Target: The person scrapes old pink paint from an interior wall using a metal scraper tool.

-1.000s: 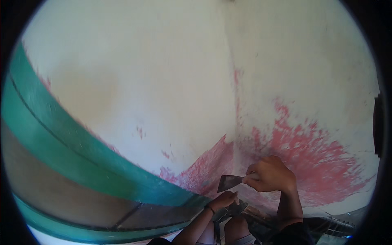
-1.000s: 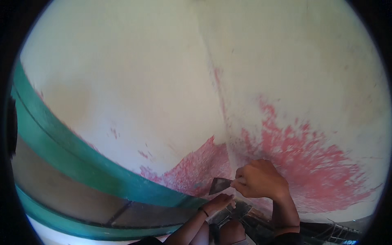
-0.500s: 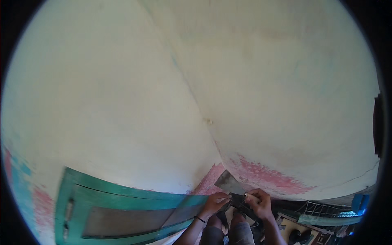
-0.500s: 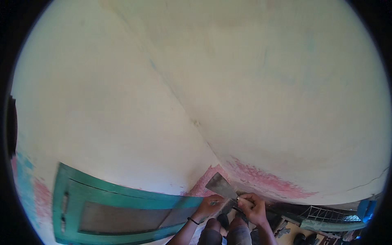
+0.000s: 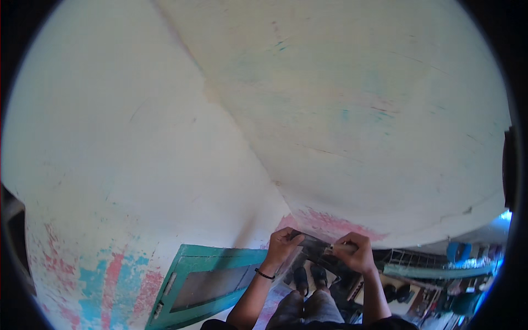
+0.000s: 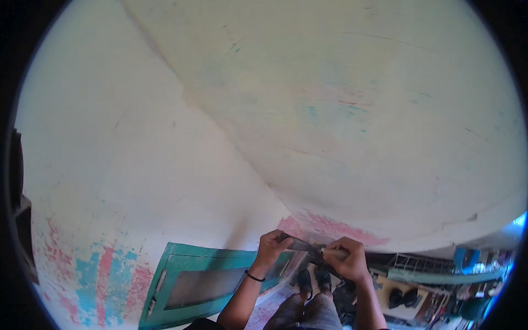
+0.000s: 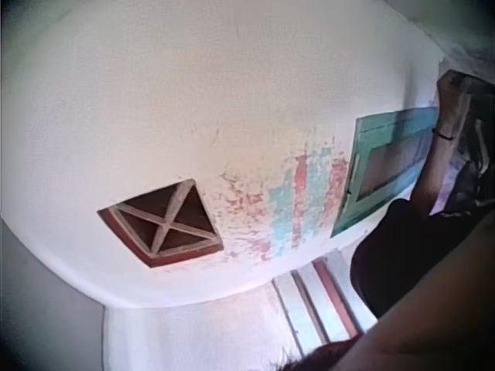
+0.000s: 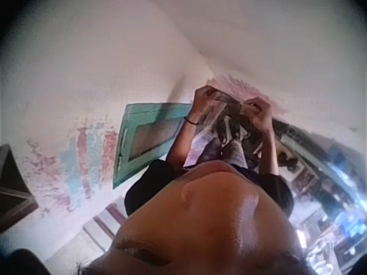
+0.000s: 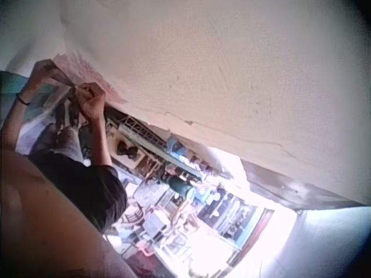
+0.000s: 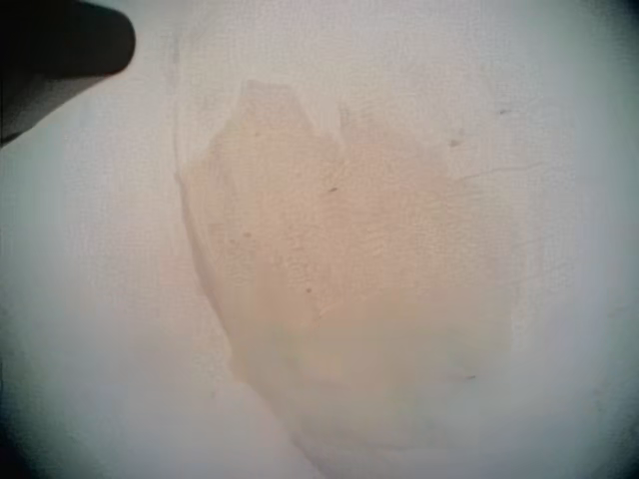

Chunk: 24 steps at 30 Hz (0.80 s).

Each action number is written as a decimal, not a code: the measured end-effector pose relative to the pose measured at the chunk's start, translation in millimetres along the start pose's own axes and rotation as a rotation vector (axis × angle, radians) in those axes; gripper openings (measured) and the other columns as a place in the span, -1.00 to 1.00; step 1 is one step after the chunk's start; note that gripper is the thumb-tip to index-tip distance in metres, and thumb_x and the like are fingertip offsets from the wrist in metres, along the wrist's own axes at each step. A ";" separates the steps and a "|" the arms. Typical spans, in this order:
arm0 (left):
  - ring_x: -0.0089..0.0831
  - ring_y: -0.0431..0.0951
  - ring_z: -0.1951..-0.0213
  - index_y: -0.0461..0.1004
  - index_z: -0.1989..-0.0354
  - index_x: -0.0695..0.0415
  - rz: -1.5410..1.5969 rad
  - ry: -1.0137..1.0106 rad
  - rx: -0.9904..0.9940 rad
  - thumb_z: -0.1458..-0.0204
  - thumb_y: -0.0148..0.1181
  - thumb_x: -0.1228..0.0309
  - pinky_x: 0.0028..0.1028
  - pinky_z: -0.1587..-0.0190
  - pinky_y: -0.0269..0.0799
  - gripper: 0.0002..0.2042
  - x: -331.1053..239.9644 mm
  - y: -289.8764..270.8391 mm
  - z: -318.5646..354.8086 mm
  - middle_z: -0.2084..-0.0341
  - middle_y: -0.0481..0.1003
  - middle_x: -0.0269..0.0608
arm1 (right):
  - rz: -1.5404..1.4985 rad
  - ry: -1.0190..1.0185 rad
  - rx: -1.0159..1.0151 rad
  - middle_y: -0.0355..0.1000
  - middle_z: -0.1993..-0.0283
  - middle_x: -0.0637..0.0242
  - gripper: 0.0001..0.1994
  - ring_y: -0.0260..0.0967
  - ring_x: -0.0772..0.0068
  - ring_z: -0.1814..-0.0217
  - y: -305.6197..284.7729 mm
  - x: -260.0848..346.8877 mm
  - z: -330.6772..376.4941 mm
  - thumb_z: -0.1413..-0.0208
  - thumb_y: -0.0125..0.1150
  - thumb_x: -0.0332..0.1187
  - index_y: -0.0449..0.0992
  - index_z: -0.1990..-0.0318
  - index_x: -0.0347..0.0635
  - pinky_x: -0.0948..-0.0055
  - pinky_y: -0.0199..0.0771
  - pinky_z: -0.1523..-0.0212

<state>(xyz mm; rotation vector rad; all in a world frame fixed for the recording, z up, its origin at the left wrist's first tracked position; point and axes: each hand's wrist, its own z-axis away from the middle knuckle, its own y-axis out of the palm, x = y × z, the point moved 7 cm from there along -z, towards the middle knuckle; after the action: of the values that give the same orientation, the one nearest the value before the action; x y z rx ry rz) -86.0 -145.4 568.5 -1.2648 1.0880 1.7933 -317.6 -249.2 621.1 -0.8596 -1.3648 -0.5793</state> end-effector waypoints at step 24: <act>-0.19 0.62 0.31 0.67 0.28 0.19 -0.747 0.445 0.489 -0.06 0.33 0.46 -0.31 0.18 0.51 -0.90 -84.3 119.6 90.5 0.41 0.64 -0.10 | 0.015 -0.223 -0.372 0.24 0.73 0.32 -0.56 0.24 0.49 0.68 -32.9 102.2 44.3 -0.30 0.14 -0.33 0.33 0.68 -0.20 0.34 0.15 0.62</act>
<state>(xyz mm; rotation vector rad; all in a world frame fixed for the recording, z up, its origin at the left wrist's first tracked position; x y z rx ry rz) -200.2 -118.9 694.4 -1.5114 1.0027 0.6613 -355.1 -220.3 727.2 -1.2636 -1.4731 -0.7569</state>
